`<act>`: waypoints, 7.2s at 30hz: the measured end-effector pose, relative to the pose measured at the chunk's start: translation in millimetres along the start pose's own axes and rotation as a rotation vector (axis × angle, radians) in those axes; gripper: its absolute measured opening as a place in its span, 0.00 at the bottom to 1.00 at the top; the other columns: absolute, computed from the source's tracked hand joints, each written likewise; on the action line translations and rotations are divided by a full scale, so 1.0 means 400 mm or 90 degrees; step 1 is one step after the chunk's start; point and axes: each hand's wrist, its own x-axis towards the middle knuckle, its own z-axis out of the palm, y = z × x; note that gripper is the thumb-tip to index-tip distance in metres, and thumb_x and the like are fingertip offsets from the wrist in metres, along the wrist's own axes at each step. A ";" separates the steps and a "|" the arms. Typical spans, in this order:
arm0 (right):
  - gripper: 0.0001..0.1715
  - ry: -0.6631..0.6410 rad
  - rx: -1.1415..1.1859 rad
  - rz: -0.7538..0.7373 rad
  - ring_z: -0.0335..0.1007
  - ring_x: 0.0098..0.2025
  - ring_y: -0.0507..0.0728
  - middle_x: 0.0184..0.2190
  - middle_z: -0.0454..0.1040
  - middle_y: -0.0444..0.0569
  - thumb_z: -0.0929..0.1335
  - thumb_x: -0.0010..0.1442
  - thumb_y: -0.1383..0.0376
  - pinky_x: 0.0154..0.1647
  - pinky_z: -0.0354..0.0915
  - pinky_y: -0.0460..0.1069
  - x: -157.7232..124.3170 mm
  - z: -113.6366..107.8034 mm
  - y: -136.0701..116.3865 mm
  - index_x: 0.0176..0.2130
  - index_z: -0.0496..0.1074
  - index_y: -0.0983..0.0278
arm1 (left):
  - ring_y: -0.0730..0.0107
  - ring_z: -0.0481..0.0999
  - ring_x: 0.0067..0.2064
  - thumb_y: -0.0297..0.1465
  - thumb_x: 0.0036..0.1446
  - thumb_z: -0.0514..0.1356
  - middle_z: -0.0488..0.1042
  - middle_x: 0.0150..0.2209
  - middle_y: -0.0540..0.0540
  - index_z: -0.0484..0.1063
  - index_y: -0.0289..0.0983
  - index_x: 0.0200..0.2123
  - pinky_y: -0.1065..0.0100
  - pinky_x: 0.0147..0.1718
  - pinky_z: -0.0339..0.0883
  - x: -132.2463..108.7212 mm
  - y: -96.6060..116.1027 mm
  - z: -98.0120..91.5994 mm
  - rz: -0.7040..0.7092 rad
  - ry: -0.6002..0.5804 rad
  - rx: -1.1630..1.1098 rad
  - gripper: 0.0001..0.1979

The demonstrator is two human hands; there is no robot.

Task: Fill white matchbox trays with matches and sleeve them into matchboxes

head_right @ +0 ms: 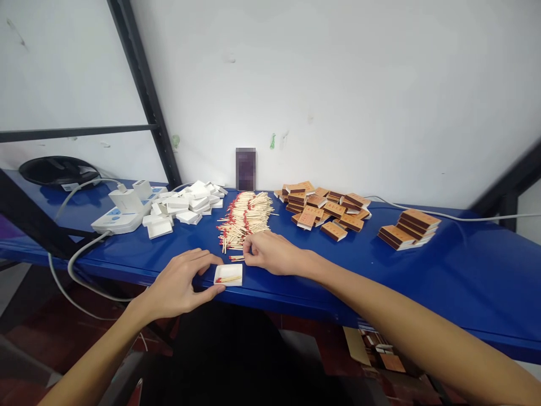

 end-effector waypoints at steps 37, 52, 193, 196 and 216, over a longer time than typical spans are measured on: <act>0.11 -0.150 0.041 -0.052 0.59 0.22 0.49 0.20 0.67 0.40 0.68 0.62 0.59 0.24 0.53 0.45 -0.004 -0.033 -0.099 0.35 0.74 0.65 | 0.67 0.65 0.32 0.46 0.59 0.59 0.65 0.27 0.53 0.71 0.40 0.39 0.67 0.33 0.55 0.006 -0.004 0.007 -0.033 -0.003 -0.037 0.16; 0.10 0.054 -0.056 -0.120 0.62 0.28 0.51 0.25 0.69 0.43 0.67 0.62 0.67 0.31 0.56 0.46 0.031 -0.043 -0.048 0.44 0.74 0.66 | 0.65 0.69 0.34 0.46 0.58 0.59 0.67 0.28 0.51 0.73 0.41 0.42 0.64 0.38 0.61 0.001 -0.002 0.000 -0.029 -0.008 -0.038 0.17; 0.17 0.168 -0.190 -0.120 0.64 0.42 0.58 0.37 0.69 0.51 0.62 0.66 0.67 0.41 0.53 0.53 -0.008 0.047 0.012 0.48 0.77 0.60 | 0.61 0.74 0.37 0.46 0.59 0.58 0.72 0.33 0.48 0.73 0.40 0.47 0.56 0.49 0.63 -0.007 -0.004 0.007 -0.011 -0.007 -0.003 0.19; 0.17 0.167 -0.186 -0.128 0.64 0.42 0.58 0.37 0.69 0.51 0.62 0.66 0.67 0.41 0.53 0.53 -0.011 0.046 0.011 0.48 0.77 0.60 | 0.61 0.74 0.37 0.46 0.59 0.58 0.73 0.33 0.48 0.73 0.40 0.47 0.56 0.48 0.64 -0.007 -0.005 0.007 -0.007 -0.002 -0.003 0.19; 0.15 0.231 -0.231 -0.185 0.62 0.40 0.58 0.37 0.67 0.51 0.63 0.66 0.67 0.40 0.53 0.52 0.034 0.027 0.017 0.48 0.77 0.59 | 0.61 0.74 0.38 0.45 0.59 0.58 0.73 0.32 0.48 0.73 0.40 0.46 0.56 0.50 0.64 -0.007 -0.003 0.005 0.005 0.006 -0.006 0.18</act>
